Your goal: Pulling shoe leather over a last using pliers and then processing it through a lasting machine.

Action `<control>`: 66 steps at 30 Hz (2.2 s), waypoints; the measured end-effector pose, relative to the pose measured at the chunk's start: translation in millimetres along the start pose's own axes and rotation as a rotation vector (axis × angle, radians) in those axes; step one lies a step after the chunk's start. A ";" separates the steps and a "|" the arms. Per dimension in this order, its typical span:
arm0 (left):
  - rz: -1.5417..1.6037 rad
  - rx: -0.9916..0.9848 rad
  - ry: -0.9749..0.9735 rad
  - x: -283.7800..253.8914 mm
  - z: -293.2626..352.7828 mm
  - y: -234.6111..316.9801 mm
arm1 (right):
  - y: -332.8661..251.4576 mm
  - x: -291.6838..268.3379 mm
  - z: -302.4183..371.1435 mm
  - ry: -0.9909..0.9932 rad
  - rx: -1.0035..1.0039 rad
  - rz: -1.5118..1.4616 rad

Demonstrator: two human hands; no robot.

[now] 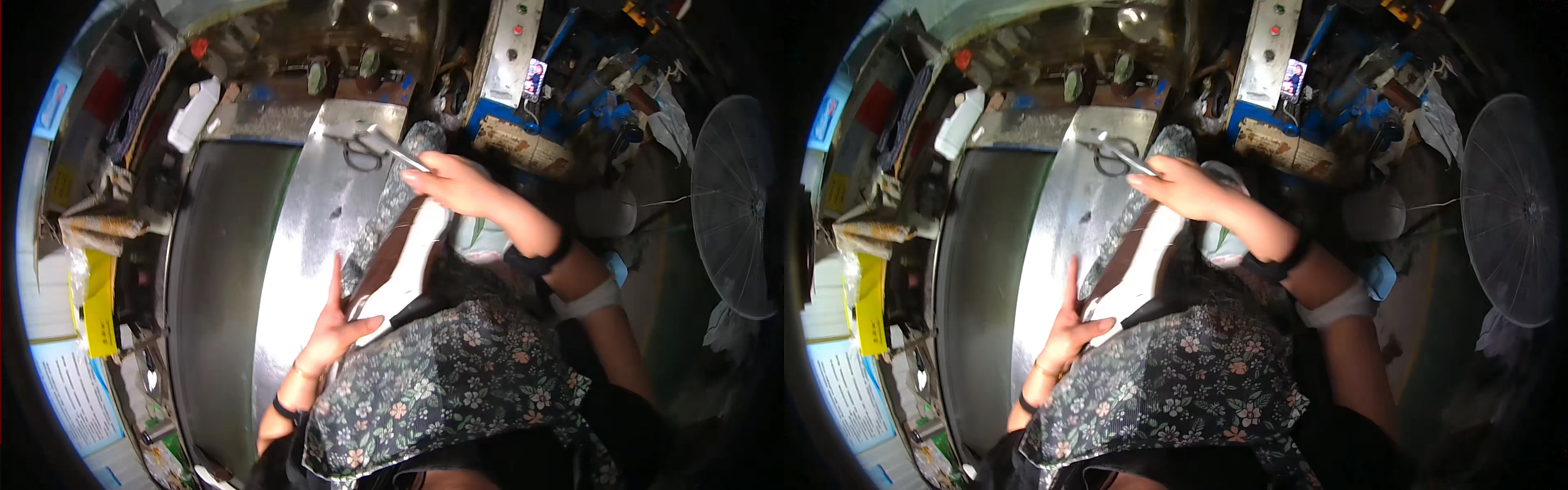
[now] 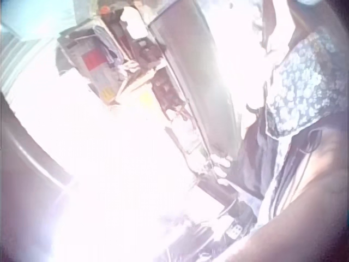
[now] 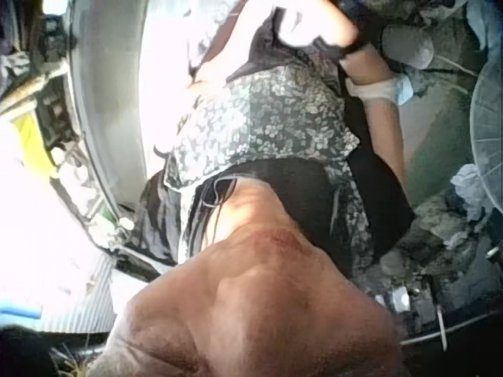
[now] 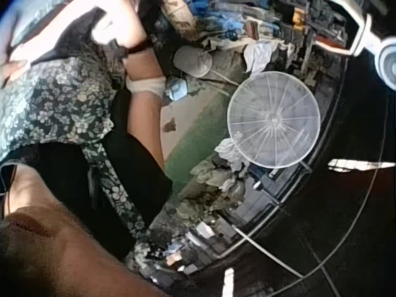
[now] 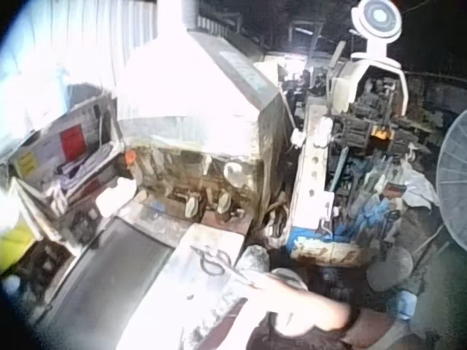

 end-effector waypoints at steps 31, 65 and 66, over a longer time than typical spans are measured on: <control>-0.613 0.158 -0.550 58.4 -68.8 -19.7 | 26.1 -257.5 173.3 0.585 -0.133 -0.237; -0.476 0.020 -0.176 17.8 -112.1 -99.1 | 25.0 -488.0 156.1 1.397 0.425 0.897; -0.453 0.029 -0.179 18.0 -113.2 -99.8 | 22.9 -484.8 156.8 1.424 0.378 0.908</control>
Point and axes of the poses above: each hand's wrist, its own z-axis away from the middle knuckle, its own x-axis out of the palm, y = z × x, the point moved 9 cm from there along -z, towards the middle knuckle, and after that the axes turned 11 degrees about x, right-handed, at the moved point
